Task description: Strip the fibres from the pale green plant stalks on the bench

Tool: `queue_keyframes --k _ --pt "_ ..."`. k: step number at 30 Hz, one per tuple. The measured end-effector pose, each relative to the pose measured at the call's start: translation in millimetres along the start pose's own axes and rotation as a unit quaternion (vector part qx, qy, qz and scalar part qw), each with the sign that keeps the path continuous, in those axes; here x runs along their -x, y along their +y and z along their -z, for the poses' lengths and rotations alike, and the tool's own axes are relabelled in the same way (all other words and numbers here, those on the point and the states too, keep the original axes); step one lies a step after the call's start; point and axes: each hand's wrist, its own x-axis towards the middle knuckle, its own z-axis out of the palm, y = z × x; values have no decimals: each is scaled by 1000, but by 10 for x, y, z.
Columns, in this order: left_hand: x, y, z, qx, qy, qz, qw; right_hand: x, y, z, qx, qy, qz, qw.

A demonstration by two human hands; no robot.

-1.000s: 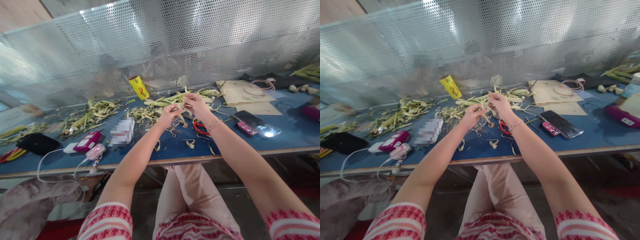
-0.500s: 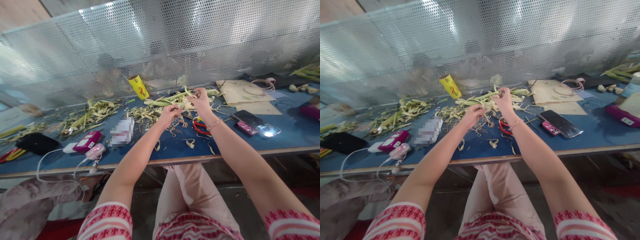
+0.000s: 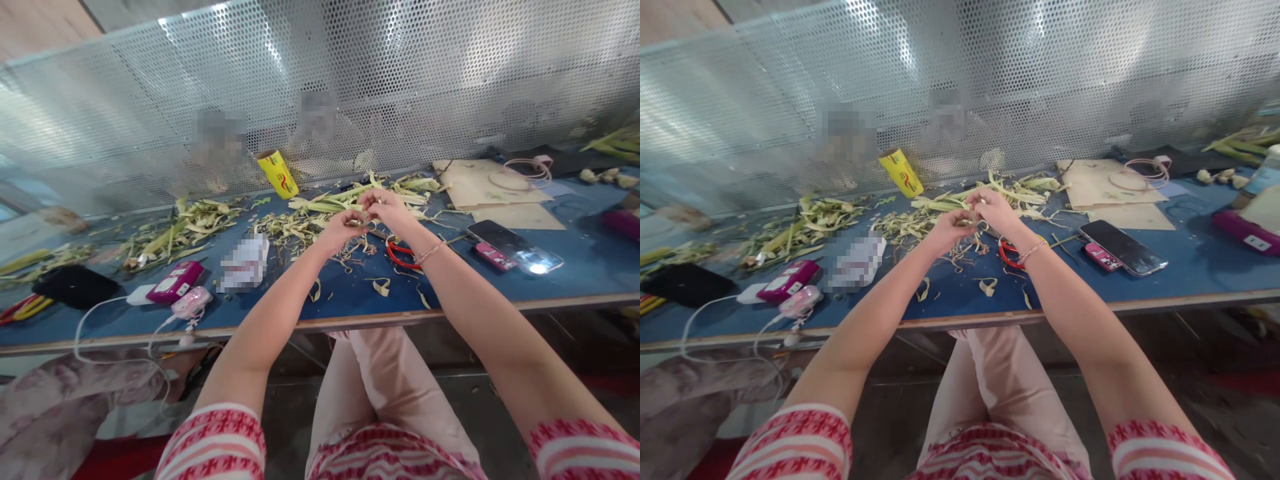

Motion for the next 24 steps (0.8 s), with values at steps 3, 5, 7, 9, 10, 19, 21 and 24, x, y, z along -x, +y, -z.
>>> queue_keyframes --k 3,5,7,9,10,19,21,24 --pt "6 20 12 16 -16 4 1000 50 -77 2 -72 -27 -8 997" --pt "11 43 23 47 -26 4 999 86 -143 23 -116 -54 -29 991" --pt "11 63 45 82 -35 8 996 104 -189 53 -142 -61 -42 987" --pt "5 73 79 105 -42 15 994 95 -189 84 -138 -54 -37 988" --pt "1 75 97 111 -44 20 993 82 -170 99 -124 -46 -30 991" --pt "-15 82 123 148 -37 33 988 -28 3 124 -14 33 4 999" --pt "-20 86 106 148 -24 29 988 -19 -11 115 -27 29 -11 999" --pt "-28 91 89 152 5 33 988 -11 -21 120 -31 20 -23 999"
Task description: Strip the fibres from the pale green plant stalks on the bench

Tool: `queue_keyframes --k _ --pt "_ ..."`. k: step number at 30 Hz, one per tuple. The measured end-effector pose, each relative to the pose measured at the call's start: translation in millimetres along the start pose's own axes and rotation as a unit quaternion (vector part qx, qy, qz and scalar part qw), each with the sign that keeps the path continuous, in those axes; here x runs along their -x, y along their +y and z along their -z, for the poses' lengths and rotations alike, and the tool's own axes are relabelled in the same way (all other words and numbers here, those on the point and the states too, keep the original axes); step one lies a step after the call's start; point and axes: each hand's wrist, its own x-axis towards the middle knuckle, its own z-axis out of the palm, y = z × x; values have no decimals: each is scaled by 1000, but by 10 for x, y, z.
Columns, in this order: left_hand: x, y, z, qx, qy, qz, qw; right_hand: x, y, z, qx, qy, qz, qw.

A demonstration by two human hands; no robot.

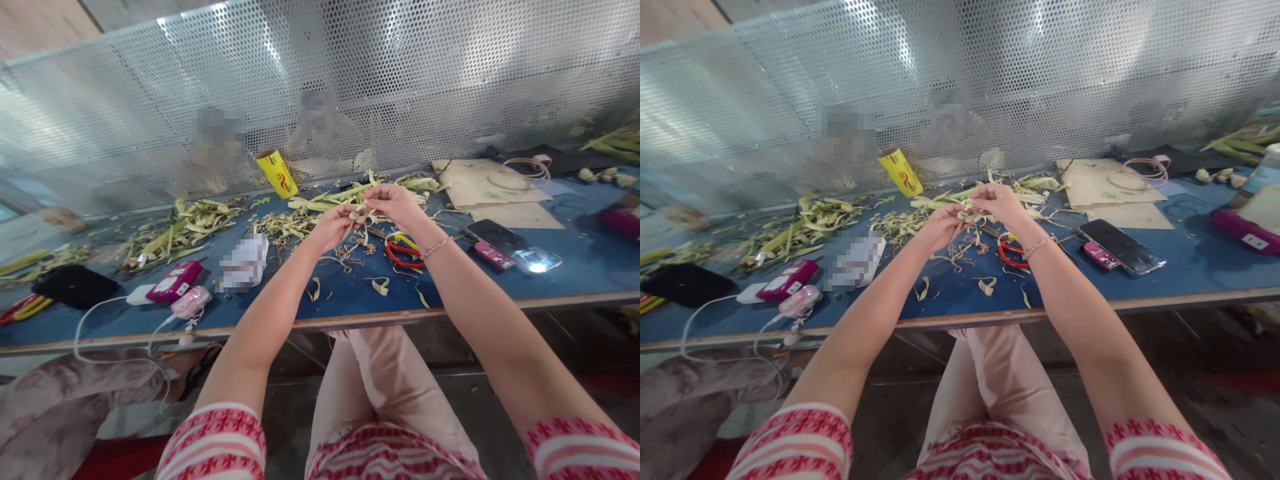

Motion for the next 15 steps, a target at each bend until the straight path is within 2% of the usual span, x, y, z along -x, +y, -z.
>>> queue_keyframes --k 9,15 --pt "7 -1 -17 -6 23 11 1000 1 6 22 39 -34 8 999" --pt "5 -11 -21 4 30 9 999 -1 11 4 114 -25 44 992"
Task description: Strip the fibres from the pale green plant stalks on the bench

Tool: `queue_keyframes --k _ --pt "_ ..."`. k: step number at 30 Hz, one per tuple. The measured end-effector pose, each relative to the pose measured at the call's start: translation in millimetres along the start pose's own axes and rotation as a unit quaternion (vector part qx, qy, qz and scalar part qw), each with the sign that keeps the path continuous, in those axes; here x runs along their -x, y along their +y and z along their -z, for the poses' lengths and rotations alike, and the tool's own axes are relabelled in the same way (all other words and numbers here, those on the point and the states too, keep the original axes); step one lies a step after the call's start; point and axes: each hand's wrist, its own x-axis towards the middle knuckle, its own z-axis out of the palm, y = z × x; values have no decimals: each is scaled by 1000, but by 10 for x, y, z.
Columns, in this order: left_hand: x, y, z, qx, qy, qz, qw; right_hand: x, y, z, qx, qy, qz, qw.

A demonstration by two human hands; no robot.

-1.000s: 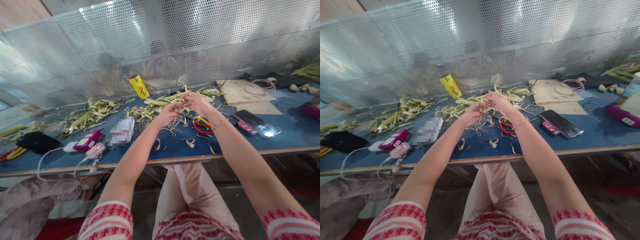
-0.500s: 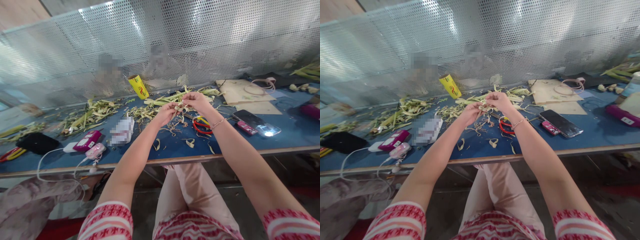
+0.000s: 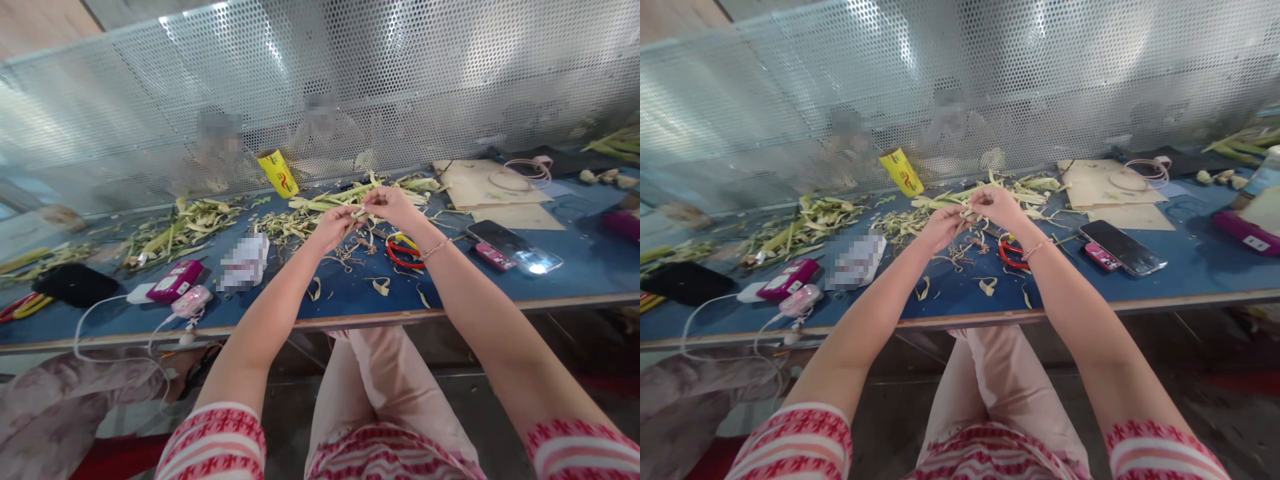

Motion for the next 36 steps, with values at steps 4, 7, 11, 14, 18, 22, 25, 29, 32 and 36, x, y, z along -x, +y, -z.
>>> queue_keyframes --k 4,7,11,14,18,22,25,29,32,36 --pt "-8 17 15 15 3 1 1000 5 -2 -7 34 20 16 999" --pt "-2 33 11 20 -6 2 1000 22 -32 -28 45 24 22 998" --pt "7 23 -2 22 -3 1 1000 40 -64 -61 53 19 28 998" --pt "12 3 -14 17 -1 1 1000 42 -49 -73 69 11 35 997" --pt "12 -8 -20 -2 -13 -1 1000 45 -23 -93 84 7 48 995" --pt "-6 -12 -2 -14 -12 -15 1000 42 -23 -108 82 23 44 995" --pt "-26 -16 13 -20 9 -30 999 15 0 -72 82 89 56 991" --pt "-40 -21 21 -14 33 -37 999 -35 68 1 94 146 10 985" --pt "-34 -23 25 -13 24 -41 999 -47 105 -1 147 115 -28 982" --pt "-17 -25 27 -14 12 -49 999 -40 144 -61 124 72 -37 989"
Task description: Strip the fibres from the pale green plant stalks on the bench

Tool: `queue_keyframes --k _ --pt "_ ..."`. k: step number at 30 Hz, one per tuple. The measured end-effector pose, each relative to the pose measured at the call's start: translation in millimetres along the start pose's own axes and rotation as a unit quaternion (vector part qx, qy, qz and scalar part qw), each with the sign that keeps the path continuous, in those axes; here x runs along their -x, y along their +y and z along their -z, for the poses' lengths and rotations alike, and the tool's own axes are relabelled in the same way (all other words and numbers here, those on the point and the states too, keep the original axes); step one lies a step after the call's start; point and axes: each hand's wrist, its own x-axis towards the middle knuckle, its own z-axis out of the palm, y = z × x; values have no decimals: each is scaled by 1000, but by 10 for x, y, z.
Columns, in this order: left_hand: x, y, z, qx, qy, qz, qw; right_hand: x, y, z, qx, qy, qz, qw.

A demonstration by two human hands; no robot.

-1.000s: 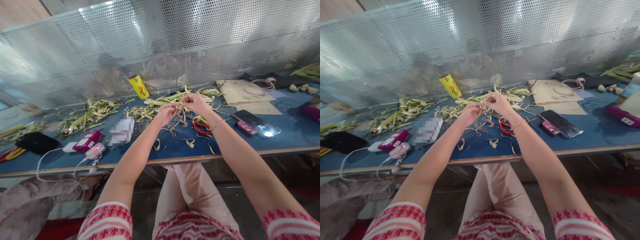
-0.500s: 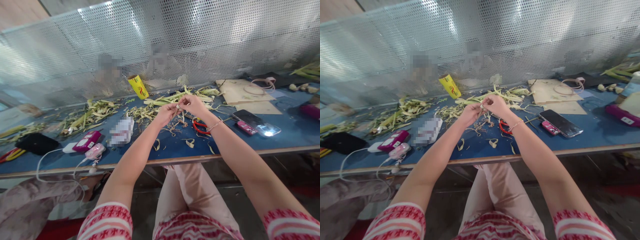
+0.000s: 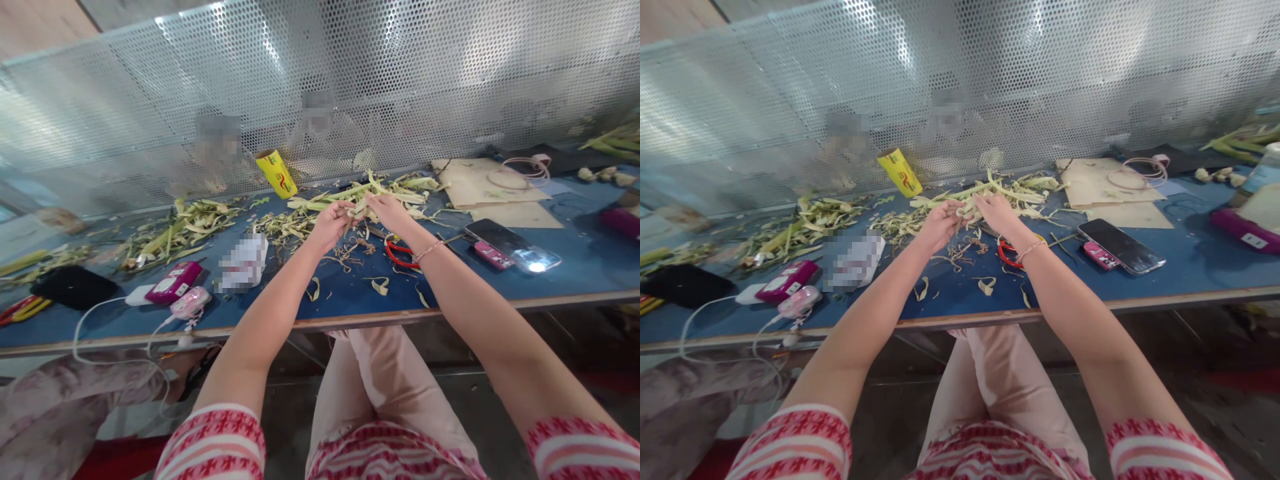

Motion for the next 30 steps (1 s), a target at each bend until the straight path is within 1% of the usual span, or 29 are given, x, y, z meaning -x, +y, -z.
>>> queue_keyframes --k 4,7,12,14,18,20,23,26,30 --pt "19 0 -24 -3 -15 -4 1000 -6 49 -78 -129 -33 -45 990" --pt "32 0 -54 -6 -24 -8 1000 -1 44 -131 -217 -45 -82 972" --pt "29 -7 -77 -33 -4 3 999 46 -75 -152 -322 -55 -130 936" --pt "13 -19 -65 -39 4 6 999 56 -105 -144 -331 -48 -140 932" --pt "-29 -59 -18 -56 32 4 998 54 -98 -133 -300 -19 -126 945" --pt "-40 -72 -1 -70 41 1 997 55 -87 -130 -294 -18 -124 947" --pt "-31 -70 -4 -93 36 -10 995 55 -73 -117 -301 -45 -136 943" --pt "-4 -55 -24 -130 19 -28 991 34 -41 -87 -300 -84 -167 936" --pt "16 -41 -28 -180 11 -47 983 -5 -10 -36 -316 -126 -214 916"
